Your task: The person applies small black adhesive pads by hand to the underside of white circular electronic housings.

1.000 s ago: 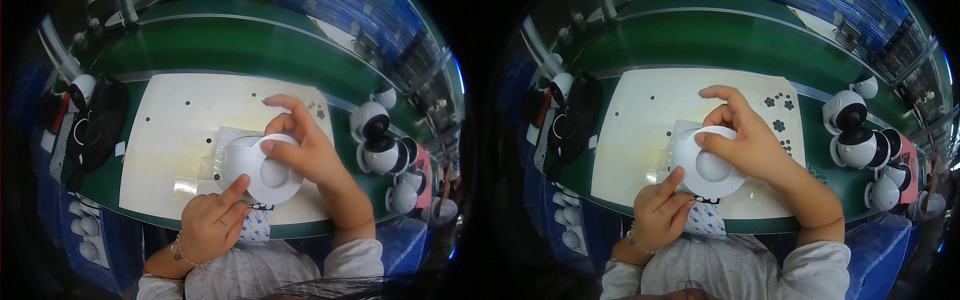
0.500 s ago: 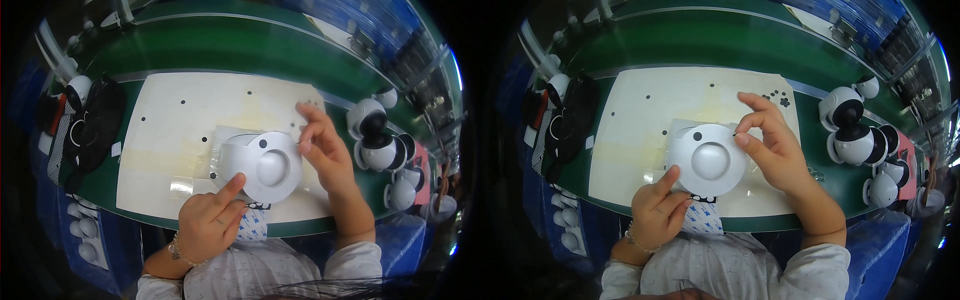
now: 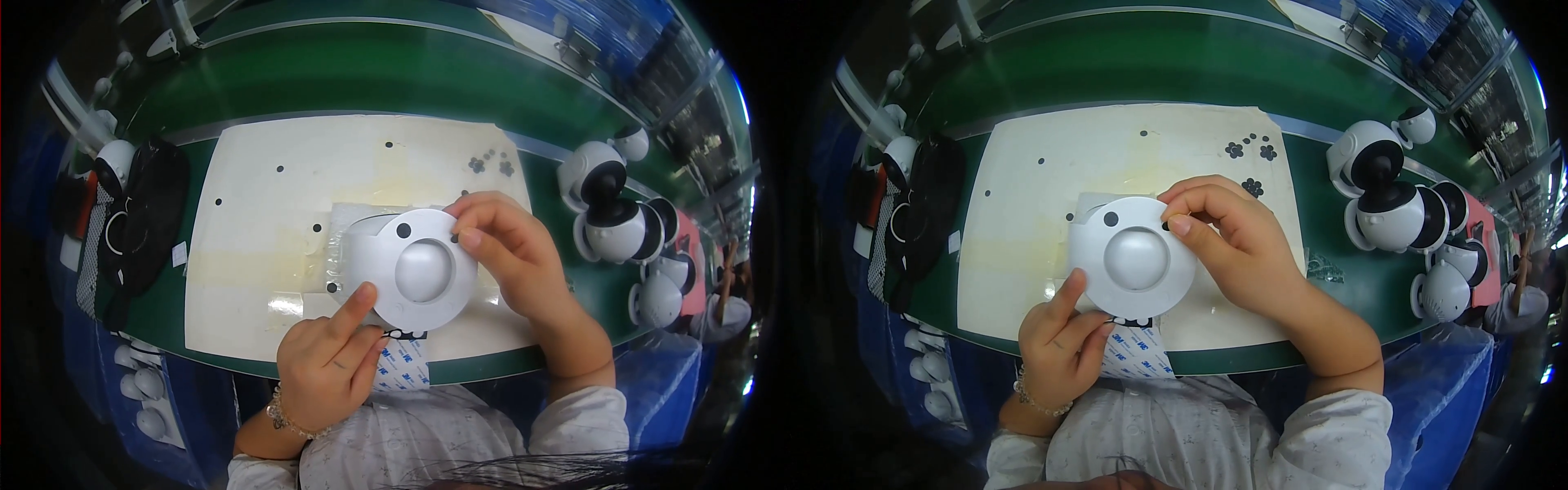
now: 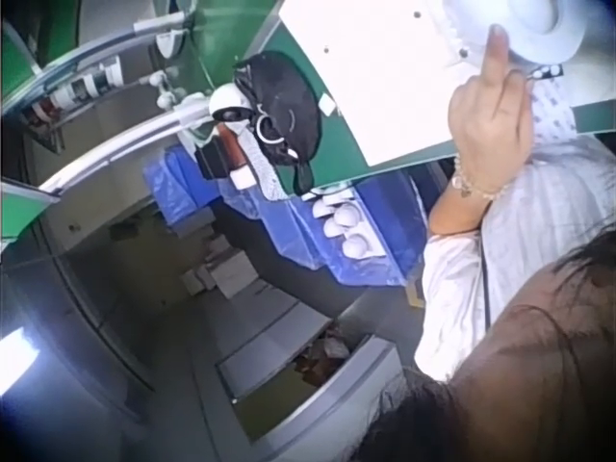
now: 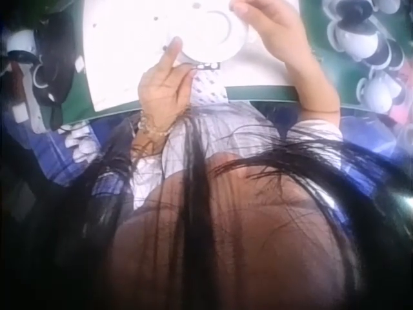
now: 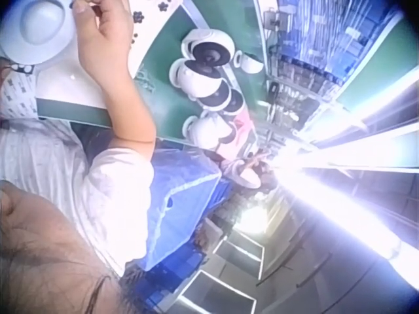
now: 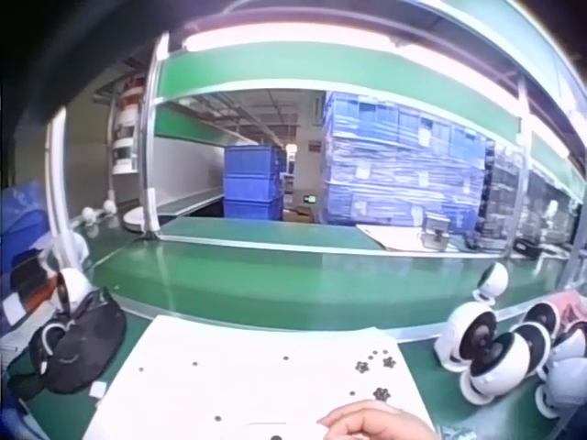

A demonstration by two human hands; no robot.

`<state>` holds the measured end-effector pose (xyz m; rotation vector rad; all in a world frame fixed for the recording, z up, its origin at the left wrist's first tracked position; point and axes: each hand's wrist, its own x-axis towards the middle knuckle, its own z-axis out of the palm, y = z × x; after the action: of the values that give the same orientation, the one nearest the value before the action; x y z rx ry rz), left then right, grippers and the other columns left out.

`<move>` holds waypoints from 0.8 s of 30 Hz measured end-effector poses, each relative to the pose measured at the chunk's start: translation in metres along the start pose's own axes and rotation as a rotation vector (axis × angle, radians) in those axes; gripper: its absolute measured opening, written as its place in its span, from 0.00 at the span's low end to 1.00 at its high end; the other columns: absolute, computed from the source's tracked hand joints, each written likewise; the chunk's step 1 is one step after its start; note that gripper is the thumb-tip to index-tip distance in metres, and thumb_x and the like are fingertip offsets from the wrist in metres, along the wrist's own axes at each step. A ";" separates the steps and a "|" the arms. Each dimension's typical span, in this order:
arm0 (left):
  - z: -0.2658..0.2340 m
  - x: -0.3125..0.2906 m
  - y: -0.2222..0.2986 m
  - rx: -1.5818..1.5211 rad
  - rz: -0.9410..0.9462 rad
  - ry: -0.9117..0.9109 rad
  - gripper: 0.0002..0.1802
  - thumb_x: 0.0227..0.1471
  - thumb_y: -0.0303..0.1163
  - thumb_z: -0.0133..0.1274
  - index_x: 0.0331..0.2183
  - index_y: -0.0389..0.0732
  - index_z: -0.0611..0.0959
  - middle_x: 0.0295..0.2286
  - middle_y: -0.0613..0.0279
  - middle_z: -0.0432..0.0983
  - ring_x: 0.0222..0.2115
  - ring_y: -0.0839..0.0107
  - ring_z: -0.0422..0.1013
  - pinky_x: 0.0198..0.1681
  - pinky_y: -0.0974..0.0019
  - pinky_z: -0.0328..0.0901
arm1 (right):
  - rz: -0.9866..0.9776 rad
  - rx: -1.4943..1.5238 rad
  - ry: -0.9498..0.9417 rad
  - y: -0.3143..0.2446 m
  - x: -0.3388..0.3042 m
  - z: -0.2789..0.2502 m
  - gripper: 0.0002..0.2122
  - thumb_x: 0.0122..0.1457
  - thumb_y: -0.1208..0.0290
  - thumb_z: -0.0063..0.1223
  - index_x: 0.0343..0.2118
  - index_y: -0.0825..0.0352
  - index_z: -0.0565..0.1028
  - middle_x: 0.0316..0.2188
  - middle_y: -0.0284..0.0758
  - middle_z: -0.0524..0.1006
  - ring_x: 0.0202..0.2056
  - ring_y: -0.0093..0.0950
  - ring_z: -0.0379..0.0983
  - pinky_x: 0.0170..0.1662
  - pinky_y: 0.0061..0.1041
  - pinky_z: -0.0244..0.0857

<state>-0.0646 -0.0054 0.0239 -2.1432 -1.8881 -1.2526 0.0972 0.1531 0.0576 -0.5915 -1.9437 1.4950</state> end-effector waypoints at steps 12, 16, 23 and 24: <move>0.000 -0.001 0.002 0.024 0.000 0.009 0.06 0.32 0.24 0.57 0.20 0.38 0.77 0.46 0.57 0.67 0.17 0.72 0.66 0.21 0.72 0.59 | -0.191 -0.359 0.098 -0.001 -0.006 0.001 0.04 0.50 0.75 0.50 0.30 0.68 0.72 0.32 0.36 0.73 0.35 0.30 0.69 0.41 0.24 0.60; 0.000 0.000 0.002 0.031 -0.013 -0.003 0.05 0.32 0.24 0.57 0.20 0.38 0.77 0.46 0.58 0.67 0.18 0.72 0.66 0.22 0.72 0.59 | -0.456 -0.719 0.121 -0.004 -0.005 -0.001 0.04 0.49 0.76 0.50 0.29 0.68 0.72 0.33 0.37 0.73 0.37 0.32 0.68 0.42 0.25 0.59; -0.001 -0.001 0.001 0.031 -0.009 0.004 0.05 0.33 0.24 0.57 0.20 0.38 0.77 0.46 0.58 0.67 0.18 0.73 0.67 0.22 0.73 0.59 | -0.038 -0.094 0.118 -0.001 -0.004 0.006 0.04 0.50 0.75 0.49 0.29 0.68 0.72 0.36 0.38 0.72 0.38 0.31 0.67 0.42 0.25 0.59; 0.000 -0.001 0.001 0.028 -0.007 0.005 0.05 0.33 0.24 0.57 0.20 0.38 0.77 0.46 0.58 0.67 0.18 0.73 0.67 0.22 0.73 0.59 | -0.042 -0.114 0.116 -0.001 -0.004 0.006 0.04 0.51 0.74 0.48 0.28 0.68 0.72 0.36 0.38 0.72 0.38 0.30 0.67 0.42 0.24 0.59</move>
<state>-0.0638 -0.0068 0.0240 -2.1190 -1.9015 -1.2241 0.0963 0.1461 0.0572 -0.6681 -1.9488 1.3021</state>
